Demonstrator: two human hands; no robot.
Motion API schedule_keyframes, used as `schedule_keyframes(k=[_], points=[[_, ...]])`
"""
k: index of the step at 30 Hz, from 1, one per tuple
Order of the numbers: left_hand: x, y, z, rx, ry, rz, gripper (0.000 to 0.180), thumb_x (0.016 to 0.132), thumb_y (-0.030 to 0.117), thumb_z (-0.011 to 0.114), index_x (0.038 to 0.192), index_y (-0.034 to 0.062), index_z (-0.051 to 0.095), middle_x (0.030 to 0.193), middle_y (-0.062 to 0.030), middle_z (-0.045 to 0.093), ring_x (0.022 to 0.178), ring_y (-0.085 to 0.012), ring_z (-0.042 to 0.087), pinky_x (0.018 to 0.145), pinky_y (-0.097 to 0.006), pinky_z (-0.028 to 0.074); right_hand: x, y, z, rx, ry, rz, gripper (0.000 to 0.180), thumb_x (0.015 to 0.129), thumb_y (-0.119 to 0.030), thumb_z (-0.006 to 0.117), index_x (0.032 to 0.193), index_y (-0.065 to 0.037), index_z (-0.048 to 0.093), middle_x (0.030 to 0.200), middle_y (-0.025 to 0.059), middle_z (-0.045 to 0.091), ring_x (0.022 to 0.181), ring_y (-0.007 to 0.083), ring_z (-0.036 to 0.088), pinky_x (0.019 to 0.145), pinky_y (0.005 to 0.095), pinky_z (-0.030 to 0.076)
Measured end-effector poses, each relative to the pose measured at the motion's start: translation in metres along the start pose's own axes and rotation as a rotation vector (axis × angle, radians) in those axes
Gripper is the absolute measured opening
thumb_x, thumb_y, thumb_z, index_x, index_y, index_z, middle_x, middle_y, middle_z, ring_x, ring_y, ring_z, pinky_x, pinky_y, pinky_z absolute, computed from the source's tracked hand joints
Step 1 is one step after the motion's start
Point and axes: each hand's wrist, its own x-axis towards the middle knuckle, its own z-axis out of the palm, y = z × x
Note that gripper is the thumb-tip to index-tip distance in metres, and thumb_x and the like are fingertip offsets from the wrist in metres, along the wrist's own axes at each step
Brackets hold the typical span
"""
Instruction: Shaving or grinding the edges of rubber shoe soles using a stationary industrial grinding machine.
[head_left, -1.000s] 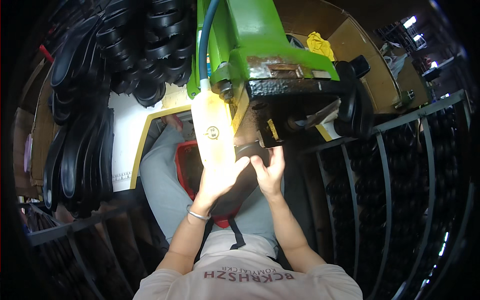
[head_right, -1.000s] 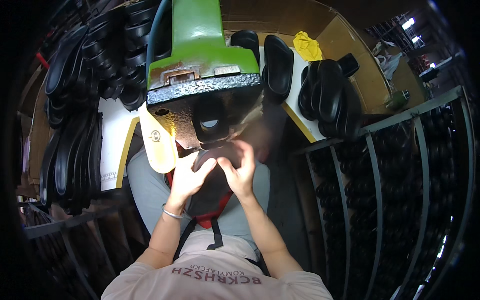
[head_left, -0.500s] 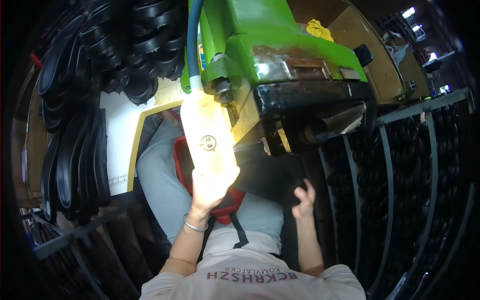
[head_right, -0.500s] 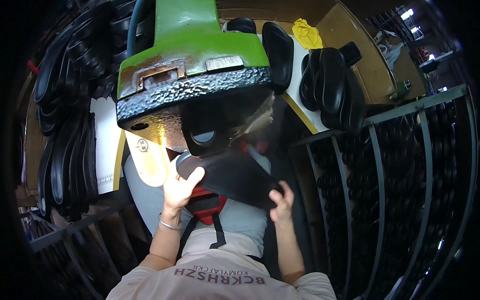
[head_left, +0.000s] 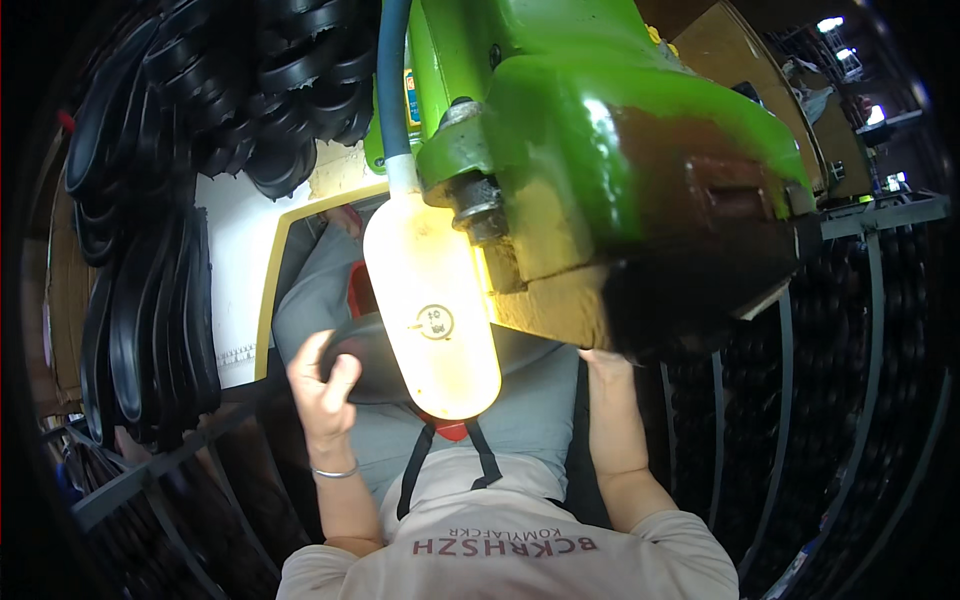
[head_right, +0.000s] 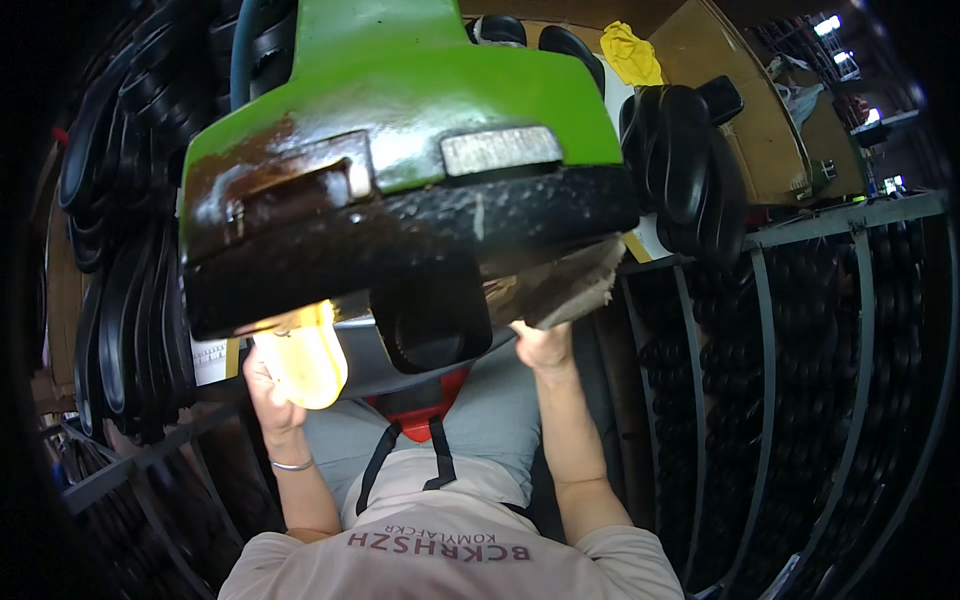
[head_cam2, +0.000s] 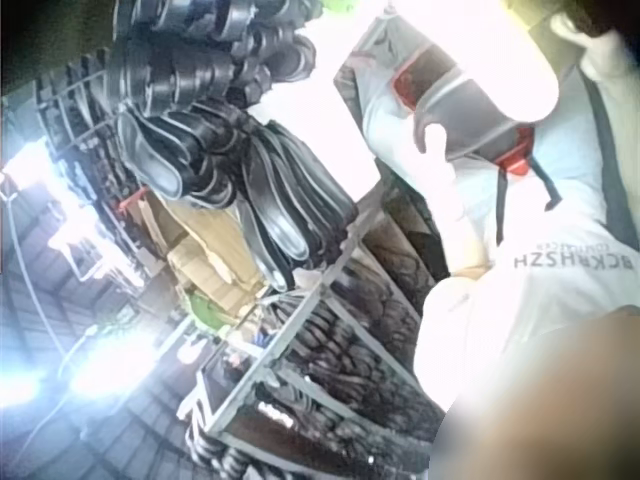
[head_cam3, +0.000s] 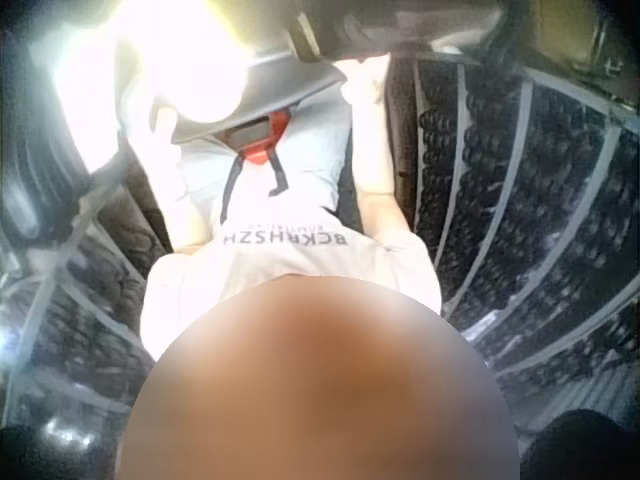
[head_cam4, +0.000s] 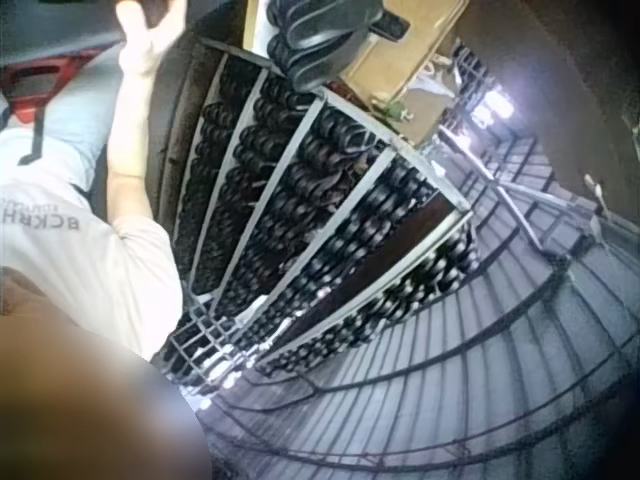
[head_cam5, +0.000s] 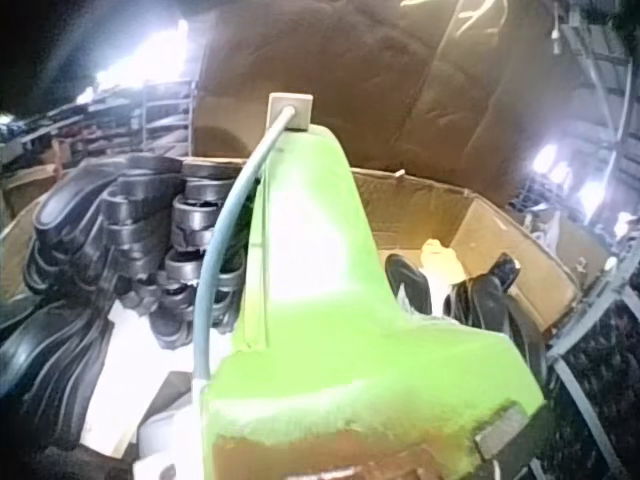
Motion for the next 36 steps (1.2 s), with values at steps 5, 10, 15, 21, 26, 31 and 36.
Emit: schedule_keyframes(k=[5,10,15,21,26,31,36], points=[[-0.001,-0.009,-0.065,-0.120,0.094,-0.114,0.027,0.085,0.009,0.066,0.106,-0.0025,0.054,0.096,-0.0067,0.062,0.083,-0.0110,0.057,0.077,-0.023,0.046,-0.013,-0.022,0.044,-0.967,-0.531,-0.844,0.018,0.075,-0.001,0.059,0.093,0.000,0.062,0.092,0.0099,0.061,0.084,0.0280,0.059,0.090,0.0414,0.043],[-0.020,-0.045,-0.083,0.263,-0.161,-0.344,0.030,0.077,0.006,0.073,0.102,-0.0040,0.059,0.087,-0.0071,0.066,0.078,-0.0139,0.062,0.076,-0.028,0.051,-0.017,0.002,0.044,-0.572,-0.557,-0.302,0.049,0.064,-0.015,0.085,0.096,-0.001,0.050,0.089,0.0079,0.054,0.079,0.0222,0.054,0.079,0.0365,0.046],[-0.057,-0.114,-0.012,0.632,-0.365,-0.316,0.028,0.068,0.009,0.081,0.089,-0.0012,0.066,0.087,-0.0054,0.067,0.078,-0.0123,0.061,0.070,-0.029,0.051,-0.011,-0.014,0.070,-0.337,-0.659,-0.199,0.061,0.052,-0.018,0.093,0.091,-0.001,0.050,0.082,0.0065,0.052,0.076,0.0108,0.052,0.066,0.0257,0.047],[-0.043,-0.050,0.025,0.783,-0.374,-0.078,0.034,0.069,0.011,0.079,0.097,-0.0023,0.064,0.094,-0.0115,0.068,0.089,-0.0209,0.064,0.081,-0.032,0.049,0.035,-0.113,0.044,-0.591,-0.651,0.078,0.038,0.075,-0.015,0.077,0.102,0.002,0.057,0.092,0.0114,0.064,0.085,0.0207,0.064,0.077,0.0308,0.049],[0.000,0.097,-0.106,1.448,0.666,0.619,0.022,0.083,0.009,0.065,0.102,-0.0022,0.064,0.113,-0.0185,0.062,0.105,-0.0285,0.057,0.087,-0.040,0.046,0.093,-0.143,-0.025,-0.127,0.222,-0.035,0.030,0.090,-0.012,0.056,0.117,0.000,0.048,0.094,0.0101,0.060,0.078,0.0181,0.064,0.049,0.0253,0.054],[0.024,0.127,-0.242,2.280,1.240,0.914,0.059,0.073,0.057,0.070,0.105,0.0080,0.062,0.116,-0.0210,0.050,0.106,-0.0376,0.047,0.087,-0.053,0.040,0.162,-0.067,0.013,0.204,0.178,0.019,0.047,0.081,-0.001,0.061,0.123,-0.002,0.039,0.108,0.0124,0.049,0.088,0.0205,0.060,0.061,0.0377,0.061],[0.031,0.135,-0.156,1.957,1.008,0.034,0.053,0.082,0.035,0.068,0.123,0.0043,0.056,0.126,-0.0196,0.054,0.118,-0.0321,0.050,0.099,-0.041,0.039,0.201,0.011,0.033,-0.045,0.190,0.221,0.055,0.085,-0.011,0.063,0.127,-0.001,0.030,0.096,0.0165,0.054,0.066,0.0213,0.062,0.049,0.0318,0.057]])
